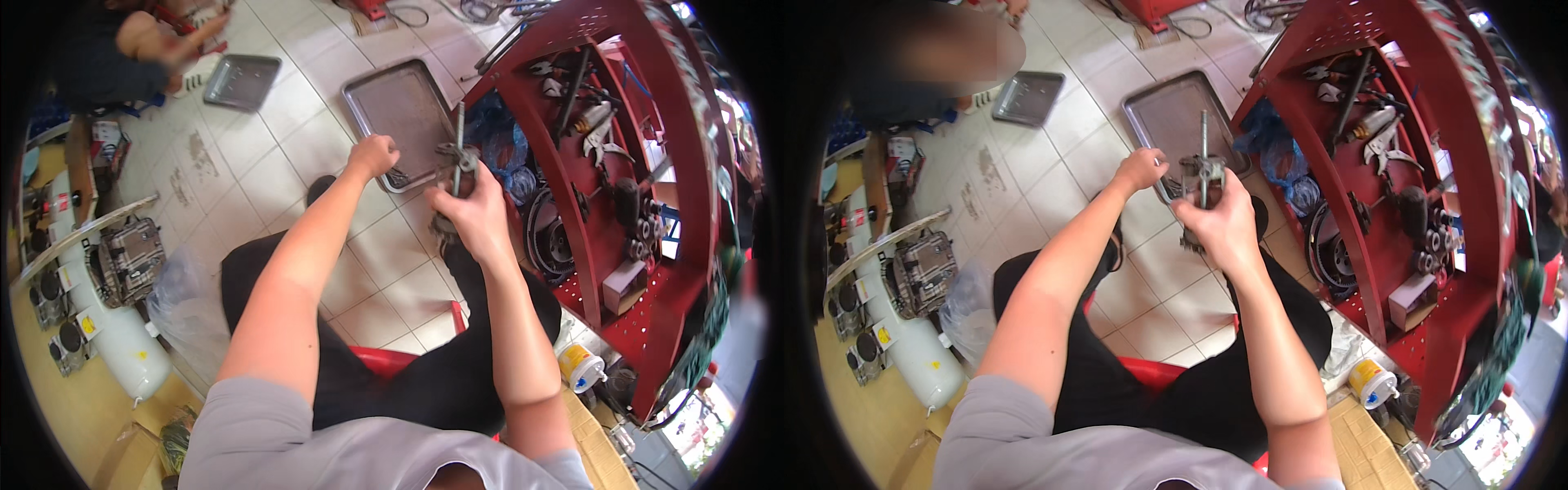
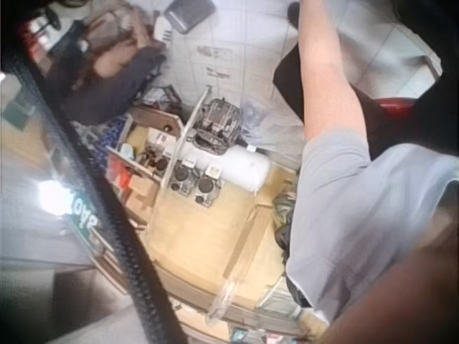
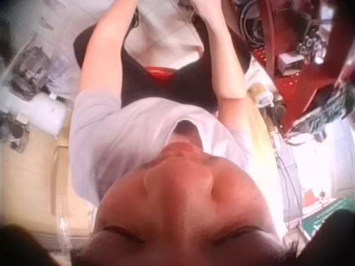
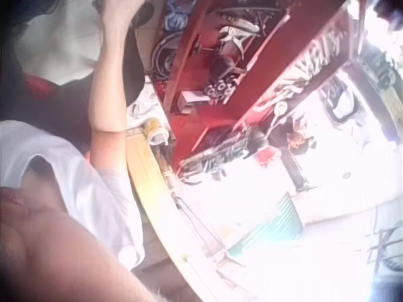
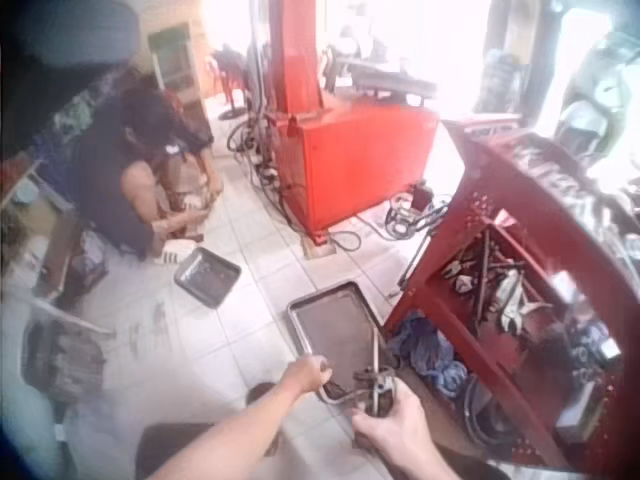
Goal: The person sits on a low stool and assembles a cylindrical mechanical component, likely a carburetor, using both hands. They insert and tighten small metal parts, including a pin and a spring, into the assembly while seated.
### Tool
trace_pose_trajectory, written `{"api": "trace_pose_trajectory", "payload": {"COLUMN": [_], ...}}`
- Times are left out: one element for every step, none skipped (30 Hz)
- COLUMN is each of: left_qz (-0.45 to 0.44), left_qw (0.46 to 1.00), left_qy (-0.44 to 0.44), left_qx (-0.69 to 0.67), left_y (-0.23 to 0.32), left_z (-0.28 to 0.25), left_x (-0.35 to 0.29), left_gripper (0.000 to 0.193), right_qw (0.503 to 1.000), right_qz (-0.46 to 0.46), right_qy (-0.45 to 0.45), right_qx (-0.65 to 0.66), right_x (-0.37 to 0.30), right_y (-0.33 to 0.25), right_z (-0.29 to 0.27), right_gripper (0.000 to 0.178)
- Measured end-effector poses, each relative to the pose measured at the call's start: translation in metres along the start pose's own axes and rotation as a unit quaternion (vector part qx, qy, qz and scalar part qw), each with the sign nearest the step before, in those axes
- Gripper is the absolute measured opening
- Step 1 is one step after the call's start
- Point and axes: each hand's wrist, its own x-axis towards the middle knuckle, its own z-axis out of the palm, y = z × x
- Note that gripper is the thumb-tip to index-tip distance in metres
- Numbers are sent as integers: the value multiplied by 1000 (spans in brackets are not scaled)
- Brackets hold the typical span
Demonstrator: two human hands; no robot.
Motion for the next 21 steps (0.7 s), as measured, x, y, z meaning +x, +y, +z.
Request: {"api": "trace_pose_trajectory", "payload": {"left_qz": [16,3,-4,-19,-38,-61,-49,-30,-13,4,18,31,47,93,139,188,227,241,257,267,296], "left_qw": [998,990,975,953,909,851,808,755,724,691,682,671,659,681,697,711,726,744,760,775,750], "left_qy": [-28,-42,-66,-87,-101,-114,-137,-160,-154,-150,-121,-94,-67,-54,-42,-29,-40,-25,-9,6,-2], "left_qx": [-55,-132,-211,-288,-403,-508,-571,-635,-672,-707,-721,-734,-748,-724,-702,-677,-648,-623,-597,-573,-592], "left_y": [1,20,50,73,98,111,107,120,134,148,163,178,188,193,195,200,208,209,211,209,207], "left_z": [-17,-39,-62,-86,-107,-121,-122,-126,-130,-131,-135,-136,-140,-145,-147,-152,-154,-155,-157,-153,-152], "left_x": [-2,-13,-32,-62,-103,-146,-178,-212,-241,-267,-287,-307,-325,-342,-353,-365,-379,-395,-408,-425,-441], "left_gripper": [37,40,43,46,54,62,72,73,74,76,76,76,76,76,75,75,70,67,65,63,49], "right_qw": [1000,999,998,995,992,989,986,984,983,984,984,984,981,977,974,969,961,944,924,904,887], "right_qz": [-15,-28,-45,-63,-84,-100,-108,-107,-119,-121,-133,-142,-152,-169,-184,-202,-229,-275,-323,-363,-402], "right_qy": [-15,-18,-5,-2,1,-6,-16,-15,-23,-6,5,19,18,14,11,8,25,32,38,45,75], "right_qx": [16,28,51,75,96,109,125,140,140,130,117,104,116,128,135,141,155,178,200,222,214], "right_x": [0,-1,-6,-15,-25,-37,-52,-75,-98,-122,-142,-162,-182,-203,-219,-235,-243,-260,-280,-304,-326], "right_y": [3,6,5,4,5,-4,-13,-17,-32,-37,-47,-53,-59,-68,-74,-83,-80,-85,-91,-91,-98], "right_z": [6,7,4,8,11,14,23,27,32,37,41,41,40,38,35,32,25,24,23,22,22], "right_gripper": [34,35,36,36,37,38,38,39,48,52,55,59,60,61,61,62,56,53,51,48,46]}}
